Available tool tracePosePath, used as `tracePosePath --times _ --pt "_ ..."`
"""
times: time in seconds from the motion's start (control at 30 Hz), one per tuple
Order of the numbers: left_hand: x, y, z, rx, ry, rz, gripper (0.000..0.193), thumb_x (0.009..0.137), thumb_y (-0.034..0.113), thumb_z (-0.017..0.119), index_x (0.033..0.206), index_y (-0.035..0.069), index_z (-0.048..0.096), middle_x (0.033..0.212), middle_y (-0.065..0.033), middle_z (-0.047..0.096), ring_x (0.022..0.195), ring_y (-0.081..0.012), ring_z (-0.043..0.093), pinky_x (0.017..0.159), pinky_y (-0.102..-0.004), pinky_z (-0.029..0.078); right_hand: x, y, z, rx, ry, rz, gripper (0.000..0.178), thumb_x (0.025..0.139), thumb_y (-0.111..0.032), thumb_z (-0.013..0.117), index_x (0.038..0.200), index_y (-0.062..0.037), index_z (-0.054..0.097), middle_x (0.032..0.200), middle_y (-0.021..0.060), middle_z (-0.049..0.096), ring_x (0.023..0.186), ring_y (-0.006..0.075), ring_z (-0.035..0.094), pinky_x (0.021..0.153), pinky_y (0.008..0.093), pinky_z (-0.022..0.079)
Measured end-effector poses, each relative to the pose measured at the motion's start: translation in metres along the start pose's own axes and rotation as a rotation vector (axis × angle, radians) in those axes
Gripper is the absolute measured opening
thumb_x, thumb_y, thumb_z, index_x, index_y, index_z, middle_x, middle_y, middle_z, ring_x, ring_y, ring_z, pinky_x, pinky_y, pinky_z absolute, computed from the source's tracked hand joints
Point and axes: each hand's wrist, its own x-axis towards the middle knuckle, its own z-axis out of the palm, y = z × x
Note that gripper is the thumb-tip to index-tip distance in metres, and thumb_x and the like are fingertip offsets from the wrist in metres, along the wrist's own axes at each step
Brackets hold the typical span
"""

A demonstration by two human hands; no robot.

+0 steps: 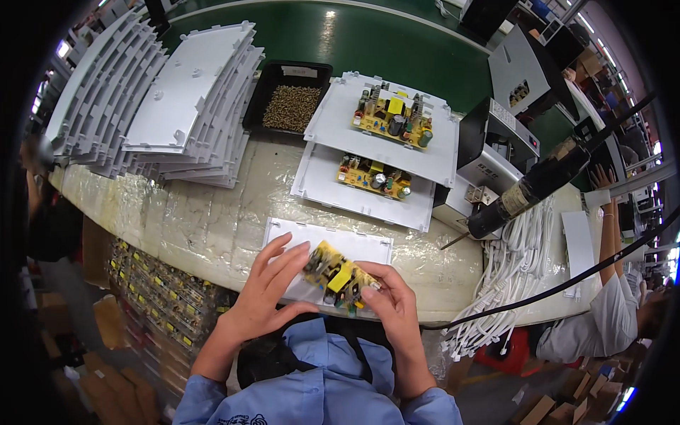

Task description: Assemble and test electronic circuit boards on a factory production line by securing components and organizing them into trays.

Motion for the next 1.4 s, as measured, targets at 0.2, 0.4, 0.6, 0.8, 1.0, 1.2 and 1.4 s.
tracePosePath --times 0.2,0.4,0.6,0.8,1.0,1.2,1.4 --pt "-0.016 -0.016 -0.007 -0.119 -0.188 -0.016 0.079 0.073 0.02 0.084 0.141 0.003 0.048 0.138 -0.0134 0.053 0.133 -0.0377 0.045 0.109 -0.0454 0.04 -0.001 -0.001 0.0 -0.026 -0.207 0.101 0.034 0.096 -0.007 0.059 0.128 0.0063 0.056 0.114 0.0092 0.064 0.098 0.009 0.061 0.084 0.0228 0.049" --pt "-0.006 -0.027 -0.007 -0.097 -0.205 0.026 0.079 0.071 0.016 0.084 0.14 0.003 0.048 0.14 -0.015 0.05 0.133 -0.0371 0.046 0.109 -0.0453 0.041 0.015 -0.017 0.005 -0.188 -0.194 0.223 0.031 0.096 -0.012 0.055 0.123 0.0023 0.061 0.114 0.0068 0.065 0.104 0.0107 0.059 0.092 0.0258 0.046" --pt "0.001 -0.025 -0.004 -0.104 -0.248 -0.135 0.073 0.079 0.023 0.078 0.141 0.003 0.046 0.141 -0.0145 0.049 0.138 -0.033 0.04 0.111 -0.0435 0.036 0.033 -0.012 0.016 -0.928 -0.004 -0.389 0.029 0.097 -0.011 0.056 0.122 0.0011 0.063 0.13 0.0161 0.06 0.119 0.0263 0.058 0.102 0.0334 0.042" --pt "-0.003 -0.026 -0.002 -0.055 -0.221 -0.102 0.071 0.082 0.024 0.075 0.142 0.0 0.044 0.141 -0.0155 0.049 0.135 -0.0333 0.043 0.111 -0.0438 0.037 0.016 -0.017 0.004 -0.871 -0.073 -0.353 0.049 0.087 -0.008 0.068 0.134 -0.0022 0.056 0.138 0.0188 0.054 0.131 0.0329 0.048 0.107 0.0398 0.038" --pt "-0.001 -0.025 0.0 -0.044 -0.204 -0.075 0.07 0.083 0.02 0.073 0.142 -0.002 0.042 0.141 -0.0165 0.049 0.134 -0.0345 0.044 0.112 -0.0476 0.035 0.016 -0.009 -0.011 -1.135 -0.223 -0.433 0.074 0.08 -0.008 0.074 0.146 -0.0016 0.043 0.143 0.02 0.048 0.134 0.0361 0.044 0.111 0.0426 0.033" --pt "-0.005 -0.03 0.001 -0.023 -0.113 -0.098 0.074 0.08 0.015 0.074 0.144 0.001 0.04 0.146 -0.0155 0.046 0.14 -0.0365 0.038 0.118 -0.0543 0.023 0.021 -0.003 -0.003 -1.069 -0.234 -0.473 0.074 0.082 -0.006 0.07 0.149 0.0004 0.037 0.148 0.0207 0.043 0.137 0.0368 0.041 0.112 0.0419 0.031" --pt "-0.005 -0.03 -0.002 -0.057 -0.194 -0.135 0.076 0.08 0.019 0.077 0.144 0.003 0.04 0.147 -0.0136 0.046 0.141 -0.0361 0.037 0.119 -0.0545 0.021 0.019 -0.003 -0.008 -1.037 -0.298 -0.397 0.071 0.085 -0.003 0.065 0.149 0.0013 0.035 0.152 0.0205 0.039 0.14 0.0369 0.038 0.114 0.0414 0.03"
